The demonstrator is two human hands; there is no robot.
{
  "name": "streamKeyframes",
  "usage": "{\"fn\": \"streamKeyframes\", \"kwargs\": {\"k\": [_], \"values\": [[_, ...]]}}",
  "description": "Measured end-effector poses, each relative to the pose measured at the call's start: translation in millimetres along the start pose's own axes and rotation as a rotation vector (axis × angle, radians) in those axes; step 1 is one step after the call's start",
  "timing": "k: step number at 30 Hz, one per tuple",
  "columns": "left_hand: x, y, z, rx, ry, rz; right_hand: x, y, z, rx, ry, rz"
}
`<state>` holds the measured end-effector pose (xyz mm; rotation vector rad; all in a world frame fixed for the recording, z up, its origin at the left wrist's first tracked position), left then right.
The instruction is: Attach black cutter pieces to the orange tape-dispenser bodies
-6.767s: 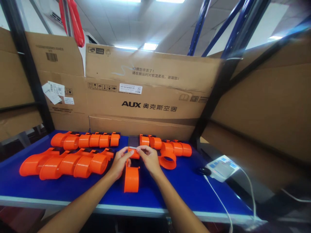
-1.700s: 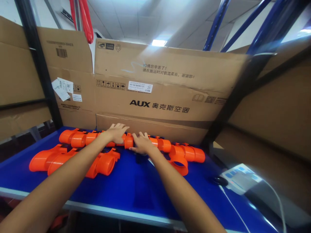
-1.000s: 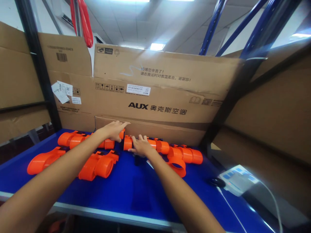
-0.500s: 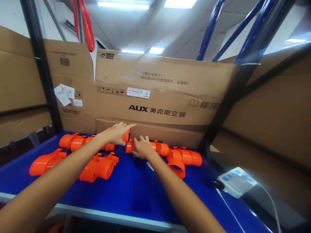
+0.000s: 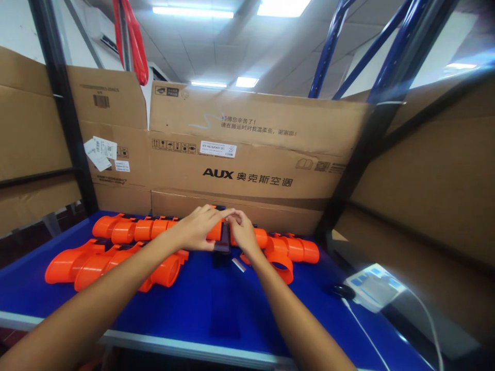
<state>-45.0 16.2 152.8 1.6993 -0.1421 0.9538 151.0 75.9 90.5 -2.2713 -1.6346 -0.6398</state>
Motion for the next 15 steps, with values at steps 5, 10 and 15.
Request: {"fn": "streamKeyframes", "kwargs": {"k": [5, 10, 15], "values": [[-3.5, -25.3, 35.3, -0.070, -0.056, 0.032, -16.2, 16.1, 11.1, 0.113, -0.122, 0.042], [-17.2, -46.3, 52.8, -0.309, 0.039, 0.249, -32.9, 28.1, 13.8, 0.329, -0.286, 0.046], [-23.9, -89.9, 44.4, -0.799, 0.673, 0.656, -47.6, 36.7, 7.7, 0.344, -0.288, 0.078]]}}
Point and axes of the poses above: each hand's wrist, its own x-axis towards the middle knuckle, its own y-axis out of the back of the hand, z = x × y, the point moved 2 cm from there along x, towards the middle knuckle, and after that the axes turned 11 degrees about z, right-handed, at the moved point
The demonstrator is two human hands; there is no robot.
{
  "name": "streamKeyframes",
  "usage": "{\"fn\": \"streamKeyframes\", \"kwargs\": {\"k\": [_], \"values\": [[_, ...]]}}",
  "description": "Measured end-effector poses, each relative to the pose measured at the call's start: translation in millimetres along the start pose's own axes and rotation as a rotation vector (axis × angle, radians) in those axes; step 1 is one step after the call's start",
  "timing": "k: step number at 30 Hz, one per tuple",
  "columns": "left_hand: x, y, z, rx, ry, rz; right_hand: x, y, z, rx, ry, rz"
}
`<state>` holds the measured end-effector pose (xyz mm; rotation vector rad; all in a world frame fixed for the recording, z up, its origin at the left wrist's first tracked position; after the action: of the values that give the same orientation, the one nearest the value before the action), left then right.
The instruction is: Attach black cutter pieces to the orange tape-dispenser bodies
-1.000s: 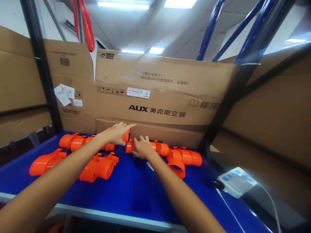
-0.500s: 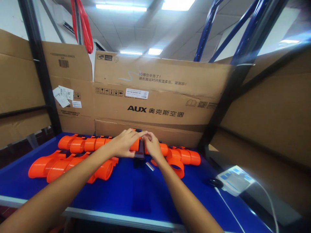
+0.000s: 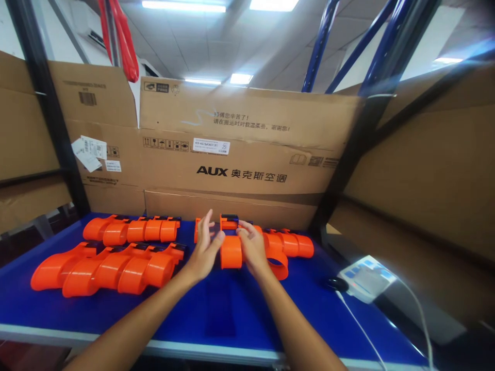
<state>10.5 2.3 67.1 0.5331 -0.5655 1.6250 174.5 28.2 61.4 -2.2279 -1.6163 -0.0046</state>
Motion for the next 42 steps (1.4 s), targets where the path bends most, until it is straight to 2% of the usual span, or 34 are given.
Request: {"fn": "streamKeyframes", "kwargs": {"k": [2, 4, 8, 13, 17, 21, 29, 35, 42], "values": [[1.7, -8.9, -17.6, -0.154, 0.229, 0.062, -7.5, 1.2, 0.1, -0.042, 0.016, -0.003], [5.2, -13.9, -29.1, -0.246, 0.325, 0.062, -14.7, 1.6, 1.8, -0.107, 0.015, -0.023], [6.7, -6.4, -38.2, -0.263, 0.319, 0.132, -24.5, 0.1, 5.1, -0.190, -0.018, -0.143], [-0.4, 6.1, -39.0, -0.264, 0.330, 0.194, -30.6, -2.8, 2.3, -0.219, -0.043, -0.270], [-2.1, 7.9, -38.4, -0.281, 0.354, 0.186, -33.7, -2.2, -1.0, -0.267, -0.055, -0.297], [-2.1, 8.0, -39.3, -0.277, 0.364, 0.143, -34.7, -0.8, -4.2, -0.323, -0.009, -0.336], [-2.3, 6.6, -41.4, -0.295, 0.372, 0.134, -34.4, -0.7, -5.5, -0.354, 0.066, -0.328], [-1.6, 7.3, -38.4, -0.302, 0.372, 0.127, -32.3, -2.1, 3.6, -0.325, 0.038, -0.320], [-1.1, 8.5, -29.0, -0.432, 0.460, 0.145, -34.6, -2.0, 11.0, -0.265, -0.036, -0.314]]}}
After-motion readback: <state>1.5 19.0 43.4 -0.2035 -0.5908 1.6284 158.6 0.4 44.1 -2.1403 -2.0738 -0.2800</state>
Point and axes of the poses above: each hand's wrist, its own x-axis towards the middle knuckle, its own y-axis out of the back of the hand, z = x × y, the point moved 2 cm from there along x, towards the middle knuckle, and after that the axes turned 11 degrees about z, right-handed, at the moved point
